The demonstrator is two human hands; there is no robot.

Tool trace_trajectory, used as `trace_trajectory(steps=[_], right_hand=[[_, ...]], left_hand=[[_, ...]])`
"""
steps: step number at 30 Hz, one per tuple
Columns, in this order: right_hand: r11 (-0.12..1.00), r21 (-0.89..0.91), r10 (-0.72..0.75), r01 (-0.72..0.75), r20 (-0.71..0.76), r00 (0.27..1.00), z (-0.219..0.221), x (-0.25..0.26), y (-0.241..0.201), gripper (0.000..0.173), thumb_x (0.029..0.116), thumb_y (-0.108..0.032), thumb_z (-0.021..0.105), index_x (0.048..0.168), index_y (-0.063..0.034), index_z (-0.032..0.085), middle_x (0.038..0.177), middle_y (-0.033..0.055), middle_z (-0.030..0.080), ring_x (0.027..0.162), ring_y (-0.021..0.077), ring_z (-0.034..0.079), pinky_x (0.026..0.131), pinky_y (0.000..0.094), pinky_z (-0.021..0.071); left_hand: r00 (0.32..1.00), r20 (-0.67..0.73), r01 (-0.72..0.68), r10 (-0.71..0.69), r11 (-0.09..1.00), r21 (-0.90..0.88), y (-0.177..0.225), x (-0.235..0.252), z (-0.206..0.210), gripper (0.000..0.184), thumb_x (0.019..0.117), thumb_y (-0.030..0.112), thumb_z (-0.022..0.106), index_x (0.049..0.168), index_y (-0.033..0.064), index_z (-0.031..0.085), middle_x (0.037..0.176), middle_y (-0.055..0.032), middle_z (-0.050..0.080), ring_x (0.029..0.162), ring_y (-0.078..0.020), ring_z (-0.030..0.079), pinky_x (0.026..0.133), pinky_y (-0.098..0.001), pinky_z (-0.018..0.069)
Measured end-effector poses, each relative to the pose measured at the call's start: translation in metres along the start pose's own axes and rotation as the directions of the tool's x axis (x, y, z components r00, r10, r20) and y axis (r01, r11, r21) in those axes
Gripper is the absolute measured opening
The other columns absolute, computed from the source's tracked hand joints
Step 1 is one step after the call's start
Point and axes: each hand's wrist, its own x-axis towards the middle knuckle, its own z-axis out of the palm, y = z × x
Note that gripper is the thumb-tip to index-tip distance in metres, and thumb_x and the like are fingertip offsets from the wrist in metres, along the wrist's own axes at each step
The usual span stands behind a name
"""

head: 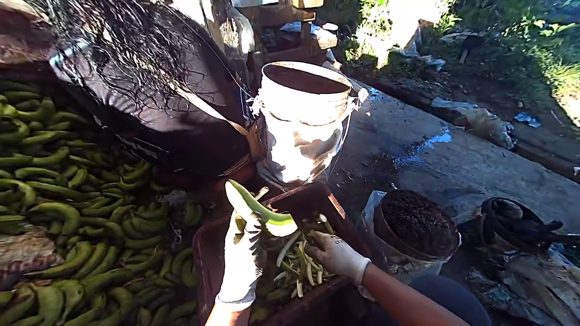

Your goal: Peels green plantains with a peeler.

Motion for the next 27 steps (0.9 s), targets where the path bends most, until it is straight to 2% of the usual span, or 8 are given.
trace_trajectory(steps=[4,8,10,14,17,19,22,27], right_hand=[[0.966,0.030,-0.246,0.258,-0.211,0.946,-0.009,-0.015,-0.022,0.059,0.0970,-0.056,0.060,0.146,-0.0233,0.058,0.129,0.0069,0.065,0.112,0.0177,0.064,0.097,0.0448,0.0550],[0.816,-0.179,-0.577,0.549,-0.304,0.758,-0.004,-0.028,-0.035,0.055,0.1018,-0.058,0.052,0.132,-0.0144,0.067,0.113,0.0083,0.068,0.100,0.0163,0.068,0.084,0.0379,0.0596],[0.751,-0.248,-0.660,0.612,-0.254,0.707,0.001,-0.029,-0.035,0.050,0.1011,-0.055,0.056,0.127,-0.0144,0.070,0.108,0.0085,0.069,0.096,0.0179,0.068,0.081,0.0378,0.0596],[0.830,-0.310,-0.552,0.463,-0.347,0.758,0.002,-0.018,-0.025,0.046,0.1011,-0.051,0.057,0.126,-0.0147,0.071,0.107,0.0088,0.071,0.097,0.0213,0.069,0.083,0.0424,0.0596],[0.975,-0.174,-0.204,0.135,-0.486,0.850,-0.033,0.005,-0.013,0.051,0.1039,-0.053,0.048,0.131,-0.0157,0.069,0.118,0.0119,0.070,0.109,0.0270,0.068,0.094,0.0516,0.0555],[1.000,0.007,0.006,-0.004,-0.496,0.868,-0.061,0.015,0.000,0.055,0.1033,-0.058,0.044,0.132,-0.0178,0.068,0.124,0.0091,0.070,0.118,0.0245,0.065,0.104,0.0534,0.0501],[0.995,0.073,-0.022,0.074,-0.550,0.835,-0.072,0.002,-0.004,0.058,0.0990,-0.063,0.051,0.132,-0.0171,0.063,0.110,0.0032,0.072,0.098,0.0162,0.069,0.088,0.0455,0.0572],[0.899,0.088,-0.354,0.430,-0.432,0.829,-0.020,-0.032,-0.031,0.047,0.0981,-0.048,0.065,0.129,-0.0128,0.066,0.114,0.0001,0.071,0.098,0.0076,0.069,0.088,0.0339,0.0606]], left_hand=[[0.972,-0.033,0.235,-0.235,0.972,-0.009,-0.008,0.002,-0.016,0.046,0.1119,0.036,0.031,0.134,0.0057,0.058,0.103,-0.0113,0.069,0.083,-0.0187,0.068,0.072,-0.0352,0.0602],[0.932,-0.009,0.346,-0.362,0.885,0.312,-0.010,-0.003,-0.011,0.045,0.1120,0.033,0.031,0.133,0.0080,0.061,0.114,-0.0056,0.070,0.101,-0.0088,0.067,0.091,-0.0292,0.0564],[0.896,-0.013,0.441,-0.445,0.884,0.156,-0.010,-0.004,-0.003,0.044,0.1123,0.034,0.031,0.126,0.0069,0.063,0.100,-0.0064,0.069,0.087,-0.0112,0.067,0.079,-0.0296,0.0583],[0.895,0.102,0.425,-0.434,0.900,0.093,-0.019,-0.015,0.001,0.034,0.1101,0.021,0.037,0.123,0.0033,0.063,0.099,-0.0048,0.070,0.088,-0.0091,0.068,0.081,-0.0270,0.0587],[0.921,0.086,0.325,-0.381,0.870,0.372,-0.021,-0.014,0.008,0.041,0.1115,0.033,0.036,0.127,0.0101,0.066,0.110,0.0000,0.072,0.100,-0.0045,0.067,0.092,-0.0260,0.0566],[0.912,0.107,0.358,-0.396,0.896,0.265,-0.024,-0.012,0.009,0.045,0.1118,0.037,0.033,0.130,0.0095,0.064,0.109,-0.0049,0.072,0.097,-0.0107,0.069,0.088,-0.0306,0.0588],[0.854,0.153,0.512,-0.497,0.856,-0.078,-0.023,-0.007,0.006,0.050,0.1098,0.045,0.035,0.131,0.0054,0.057,0.094,-0.0143,0.068,0.076,-0.0215,0.069,0.066,-0.0370,0.0608],[0.860,0.101,0.510,-0.500,0.836,-0.204,-0.024,0.001,-0.003,0.047,0.1107,0.039,0.032,0.127,0.0051,0.060,0.097,-0.0143,0.069,0.078,-0.0215,0.069,0.067,-0.0377,0.0612]])
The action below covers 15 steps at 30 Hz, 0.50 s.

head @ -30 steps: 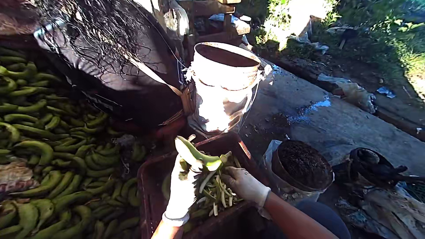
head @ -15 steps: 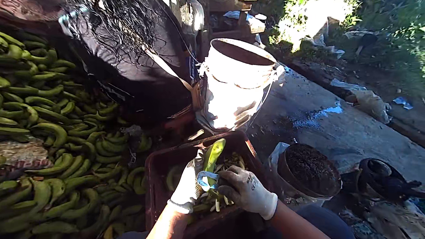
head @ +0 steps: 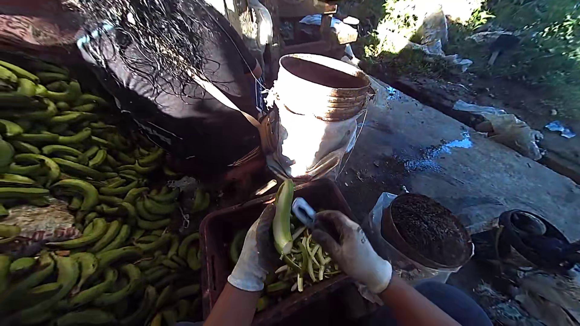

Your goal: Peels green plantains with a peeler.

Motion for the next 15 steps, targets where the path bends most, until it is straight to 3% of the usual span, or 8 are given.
trace_trajectory(steps=[2,4,6,8,12,15], right_hand=[[0.994,-0.021,-0.101,0.104,0.099,0.990,0.017,-0.013,-0.003,0.044,0.0970,-0.046,0.068,0.128,-0.0151,0.069,0.115,0.0011,0.070,0.103,0.0092,0.067,0.091,0.0343,0.0594],[0.982,-0.100,-0.144,0.158,0.133,0.981,0.029,-0.017,0.001,0.043,0.0971,-0.048,0.066,0.128,-0.0173,0.070,0.114,0.0037,0.070,0.104,0.0132,0.067,0.090,0.0370,0.0586],[0.971,-0.161,-0.170,0.175,0.042,0.985,0.033,-0.009,0.012,0.042,0.0972,-0.047,0.066,0.128,-0.0179,0.071,0.116,0.0058,0.071,0.107,0.0171,0.068,0.093,0.0407,0.0581],[0.964,-0.228,-0.163,0.136,-0.107,0.981,0.026,0.010,0.024,0.041,0.0964,-0.044,0.067,0.127,-0.0172,0.072,0.115,0.0088,0.071,0.107,0.0222,0.067,0.094,0.0455,0.0568],[0.947,-0.210,0.210,-0.242,-0.165,0.964,-0.007,0.045,0.037,0.050,0.1009,-0.054,0.054,0.134,-0.0190,0.068,0.125,0.0094,0.068,0.117,0.0222,0.064,0.102,0.0463,0.0519],[0.935,-0.129,0.310,-0.331,-0.156,0.938,-0.019,0.045,0.037,0.056,0.1002,-0.059,0.051,0.136,-0.0193,0.066,0.128,0.0074,0.067,0.120,0.0200,0.063,0.105,0.0463,0.0496]], left_hand=[[0.999,-0.040,-0.026,0.024,0.998,-0.058,0.000,-0.001,0.003,0.047,0.1114,0.038,0.029,0.120,0.0042,0.061,0.092,-0.0131,0.069,0.074,-0.0191,0.069,0.063,-0.0340,0.0604],[0.999,-0.012,-0.036,0.035,0.997,-0.069,-0.004,-0.003,0.003,0.046,0.1111,0.037,0.029,0.129,0.0057,0.057,0.092,-0.0132,0.067,0.071,-0.0183,0.067,0.060,-0.0320,0.0588],[0.995,0.059,-0.085,0.082,0.994,0.061,-0.008,-0.010,0.007,0.045,0.1096,0.033,0.033,0.141,0.0076,0.054,0.104,-0.0119,0.069,0.084,-0.0170,0.069,0.072,-0.0327,0.0604],[0.992,0.084,-0.101,0.091,0.988,0.118,-0.011,-0.012,0.015,0.042,0.1098,0.029,0.035,0.138,0.0063,0.056,0.109,-0.0119,0.069,0.090,-0.0172,0.069,0.077,-0.0335,0.0606],[0.997,0.078,-0.007,-0.006,0.986,0.166,-0.016,-0.004,0.017,0.047,0.1109,0.038,0.031,0.140,0.0115,0.056,0.108,-0.0116,0.069,0.083,-0.0178,0.068,0.068,-0.0336,0.0597],[0.997,0.059,0.031,-0.043,0.982,0.186,-0.017,-0.007,0.013,0.053,0.1057,0.049,0.044,0.144,0.0127,0.050,0.098,-0.0123,0.068,0.071,-0.0191,0.067,0.060,-0.0342,0.0593]])
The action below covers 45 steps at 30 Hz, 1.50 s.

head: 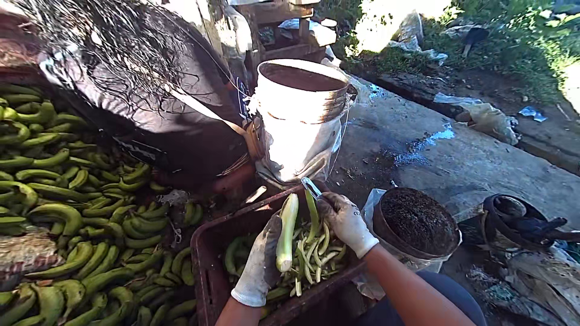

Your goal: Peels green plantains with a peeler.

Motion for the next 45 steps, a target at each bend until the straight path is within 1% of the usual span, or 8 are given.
trace_trajectory(steps=[4,12,18,21,25,34,39,45], right_hand=[[0.991,0.074,-0.115,0.114,0.007,0.993,0.010,-0.028,-0.009,0.058,0.0985,-0.060,0.056,0.134,-0.0151,0.065,0.120,0.0039,0.069,0.107,0.0128,0.067,0.096,0.0388,0.0556],[0.883,0.021,-0.469,0.470,0.107,0.877,0.044,-0.077,-0.019,0.043,0.0986,-0.049,0.063,0.125,-0.0168,0.071,0.111,0.0046,0.070,0.104,0.0148,0.067,0.092,0.0358,0.0570],[0.996,-0.011,-0.089,0.088,-0.099,0.991,0.006,-0.001,-0.003,0.046,0.1004,-0.055,0.055,0.125,-0.0197,0.071,0.119,0.0056,0.070,0.111,0.0188,0.067,0.099,0.0466,0.0542],[0.999,0.035,-0.016,0.020,-0.093,0.996,-0.009,-0.002,-0.003,0.055,0.0964,-0.064,0.055,0.127,-0.0192,0.067,0.118,0.0054,0.069,0.106,0.0176,0.066,0.094,0.0462,0.0548],[0.974,0.082,-0.210,0.210,-0.008,0.978,0.016,-0.043,-0.016,0.050,0.0962,-0.053,0.064,0.127,-0.0139,0.068,0.115,0.0035,0.070,0.103,0.0122,0.068,0.092,0.0383,0.0588],[0.854,-0.055,-0.513,0.518,0.075,0.855,0.040,-0.066,-0.014,0.048,0.0977,-0.056,0.061,0.124,-0.0171,0.071,0.108,0.0058,0.071,0.102,0.0164,0.068,0.090,0.0359,0.0575],[0.866,0.012,-0.500,0.500,0.079,0.863,0.033,-0.040,-0.006,0.043,0.0996,-0.049,0.062,0.128,-0.0189,0.071,0.115,0.0060,0.070,0.108,0.0175,0.065,0.096,0.0396,0.0545],[0.995,-0.079,0.077,-0.068,0.125,0.989,0.010,0.010,0.018,0.053,0.1025,-0.060,0.044,0.128,-0.0220,0.070,0.121,0.0049,0.070,0.117,0.0206,0.064,0.103,0.0500,0.0497]], left_hand=[[0.997,-0.077,0.002,-0.009,0.996,-0.086,0.007,-0.001,-0.001,0.046,0.1104,0.039,0.038,0.142,0.0060,0.047,0.103,-0.0210,0.068,0.081,-0.0312,0.072,0.066,-0.0435,0.0625],[0.966,-0.216,-0.162,0.143,0.984,-0.071,0.000,0.001,-0.010,0.040,0.1115,0.025,0.035,0.144,0.0052,0.048,0.105,-0.0159,0.069,0.082,-0.0222,0.070,0.070,-0.0365,0.0609],[0.979,0.154,0.143,-0.133,0.988,-0.062,0.003,-0.006,0.003,0.046,0.1097,0.042,0.037,0.132,0.0077,0.058,0.096,-0.0151,0.068,0.075,-0.0207,0.067,0.063,-0.0344,0.0588],[0.973,0.225,0.090,-0.052,0.983,-0.161,-0.002,-0.002,-0.005,0.057,0.1047,0.047,0.048,0.147,0.0081,0.044,0.111,-0.0208,0.068,0.089,-0.0269,0.070,0.072,-0.0372,0.0607],[0.988,-0.039,-0.153,0.149,0.914,-0.376,0.001,0.008,-0.007,0.042,0.1124,0.031,0.029,0.137,0.0035,0.049,0.117,-0.0177,0.067,0.103,-0.0262,0.069,0.088,-0.0430,0.0592],[0.925,-0.341,-0.256,0.168,0.939,-0.228,0.009,0.009,-0.011,0.037,0.1122,0.029,0.034,0.127,0.0022,0.055,0.103,-0.0126,0.068,0.091,-0.0194,0.069,0.081,-0.0365,0.0596],[0.996,-0.012,-0.086,0.085,0.987,-0.136,0.010,-0.005,-0.009,0.035,0.1106,0.023,0.033,0.134,0.0050,0.053,0.101,-0.0127,0.069,0.085,-0.0186,0.069,0.072,-0.0348,0.0605],[0.928,0.333,0.222,-0.168,0.966,-0.131,0.008,-0.014,-0.007,0.057,0.0974,0.050,0.062,0.138,0.0109,0.055,0.102,-0.0165,0.069,0.081,-0.0224,0.070,0.065,-0.0348,0.0602]])
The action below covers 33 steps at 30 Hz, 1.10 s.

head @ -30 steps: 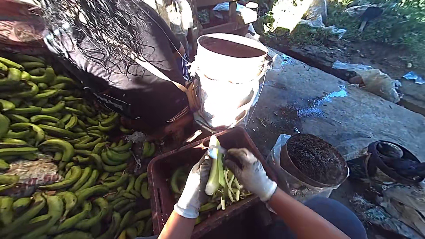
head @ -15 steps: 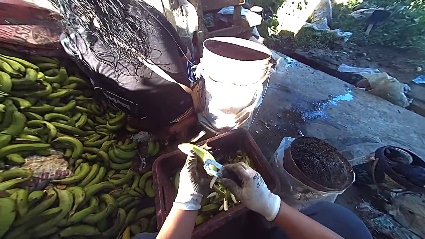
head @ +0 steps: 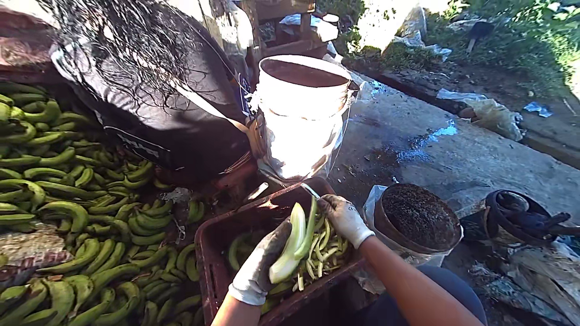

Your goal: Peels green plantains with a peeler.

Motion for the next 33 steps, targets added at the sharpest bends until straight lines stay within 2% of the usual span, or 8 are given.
trace_trajectory(steps=[2,5,9,11,14,27,30,33], right_hand=[[0.999,0.049,0.024,-0.021,-0.052,0.998,-0.003,-0.004,-0.001,0.055,0.0989,-0.064,0.048,0.125,-0.0211,0.069,0.115,0.0046,0.071,0.110,0.0196,0.066,0.099,0.0494,0.0518],[0.993,0.072,-0.086,0.094,-0.107,0.991,0.001,-0.027,-0.018,0.061,0.0951,-0.065,0.056,0.133,-0.0177,0.065,0.119,0.0047,0.069,0.108,0.0164,0.066,0.097,0.0439,0.0545],[0.929,0.120,-0.326,0.350,-0.184,0.927,0.023,-0.061,-0.031,0.051,0.0949,-0.050,0.067,0.128,-0.0115,0.068,0.117,0.0053,0.070,0.108,0.0141,0.067,0.097,0.0377,0.0565],[0.903,0.079,-0.407,0.422,-0.152,0.901,0.031,-0.072,-0.034,0.049,0.0940,-0.051,0.069,0.126,-0.0135,0.070,0.115,0.0047,0.070,0.109,0.0153,0.066,0.098,0.0377,0.0557],[0.898,0.041,-0.431,0.437,-0.114,0.895,0.038,-0.073,-0.031,0.050,0.0945,-0.055,0.066,0.126,-0.0162,0.071,0.114,0.0052,0.069,0.108,0.0159,0.065,0.096,0.0364,0.0553],[0.791,0.095,-0.600,0.605,-0.079,0.796,0.025,-0.056,-0.024,0.043,0.0960,-0.048,0.068,0.127,-0.0186,0.072,0.115,0.0055,0.069,0.111,0.0156,0.063,0.097,0.0359,0.0535],[0.864,0.123,-0.486,0.488,-0.049,0.872,0.019,-0.040,-0.024,0.041,0.0995,-0.047,0.063,0.127,-0.0175,0.073,0.114,0.0035,0.070,0.106,0.0129,0.066,0.095,0.0357,0.0560],[0.991,-0.026,-0.131,0.134,0.101,0.986,0.004,-0.009,-0.010,0.047,0.1031,-0.054,0.048,0.124,-0.0212,0.074,0.119,0.0031,0.073,0.114,0.0187,0.067,0.103,0.0493,0.0509]], left_hand=[[0.993,-0.032,-0.114,0.112,0.992,-0.048,-0.001,0.005,-0.001,0.063,0.0978,0.043,0.063,0.148,0.0099,0.044,0.115,-0.0192,0.068,0.094,-0.0266,0.070,0.077,-0.0387,0.0610],[0.939,-0.234,-0.315,0.252,0.905,-0.285,-0.002,0.016,-0.006,0.039,0.1112,0.025,0.034,0.142,0.0042,0.045,0.129,-0.0220,0.063,0.112,-0.0339,0.067,0.094,-0.0498,0.0568],[0.817,-0.496,-0.490,0.296,0.809,-0.325,0.005,0.018,-0.006,0.039,0.1120,0.028,0.024,0.107,0.0086,0.057,0.089,-0.0070,0.068,0.079,-0.0146,0.070,0.066,-0.0300,0.0599],[0.815,-0.489,-0.508,0.311,0.789,-0.345,0.005,0.018,-0.008,0.040,0.1119,0.029,0.022,0.108,0.0085,0.056,0.089,-0.0076,0.068,0.081,-0.0157,0.070,0.069,-0.0315,0.0602],[0.842,-0.446,-0.483,0.304,0.795,-0.368,0.003,0.018,-0.010,0.044,0.1119,0.030,0.020,0.115,0.0041,0.055,0.101,-0.0148,0.069,0.092,-0.0225,0.071,0.077,-0.0361,0.0610],[0.869,-0.385,-0.315,0.311,0.947,0.054,0.010,0.001,0.000,0.041,0.1119,0.029,0.032,0.122,0.0005,0.059,0.095,-0.0155,0.070,0.084,-0.0226,0.071,0.074,-0.0397,0.0615],[0.945,-0.265,-0.189,0.192,0.981,0.038,0.012,-0.007,0.011,0.037,0.1104,0.025,0.035,0.118,0.0039,0.064,0.093,-0.0125,0.071,0.080,-0.0185,0.070,0.069,-0.0346,0.0611],[0.985,-0.174,-0.002,0.013,0.998,0.062,0.007,-0.010,0.018,0.038,0.1041,0.032,0.047,0.128,0.0069,0.062,0.100,-0.0131,0.072,0.085,-0.0196,0.072,0.075,-0.0361,0.0615]])
